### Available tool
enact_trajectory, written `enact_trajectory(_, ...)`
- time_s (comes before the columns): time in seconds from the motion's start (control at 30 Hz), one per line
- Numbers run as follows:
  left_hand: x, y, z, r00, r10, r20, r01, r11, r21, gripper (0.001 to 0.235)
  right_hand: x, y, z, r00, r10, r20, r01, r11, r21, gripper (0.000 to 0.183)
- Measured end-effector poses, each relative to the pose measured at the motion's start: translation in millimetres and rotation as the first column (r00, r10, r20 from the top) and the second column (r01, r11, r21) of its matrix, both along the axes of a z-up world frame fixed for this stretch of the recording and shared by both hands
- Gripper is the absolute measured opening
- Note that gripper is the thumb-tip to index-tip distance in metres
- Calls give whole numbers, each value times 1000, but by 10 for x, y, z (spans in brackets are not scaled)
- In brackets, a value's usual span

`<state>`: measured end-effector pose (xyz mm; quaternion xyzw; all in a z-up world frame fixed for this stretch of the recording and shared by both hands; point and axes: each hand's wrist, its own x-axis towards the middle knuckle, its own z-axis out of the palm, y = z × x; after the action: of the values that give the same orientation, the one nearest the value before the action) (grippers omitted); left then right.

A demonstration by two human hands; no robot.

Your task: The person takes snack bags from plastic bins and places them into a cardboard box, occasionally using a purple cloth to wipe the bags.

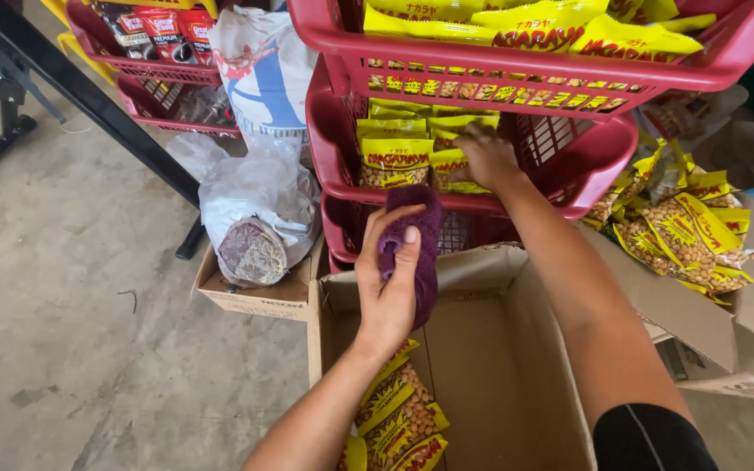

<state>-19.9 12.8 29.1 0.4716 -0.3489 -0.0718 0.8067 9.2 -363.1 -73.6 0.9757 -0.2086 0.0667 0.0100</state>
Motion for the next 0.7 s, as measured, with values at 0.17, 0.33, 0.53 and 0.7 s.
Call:
enact_trajectory(0.17,28,-53,-66,999,-9,43,7,999,44,26,92,-61,-45,997,-21,81,22,999,-24,74)
enact_trajectory(0.33,58,-61,-55,999,-9,51,6,999,48,28,-23,150,86,993,-44,105,44,999,4,79)
enact_trajectory(0.53,207,-122,-212,986,145,80,-152,984,88,27,-151,521,423,957,-12,290,-12,997,79,66)
enact_trajectory(0.7,319,-187,-317,958,267,103,-276,958,77,23,-187,307,278,853,-88,514,69,996,55,51)
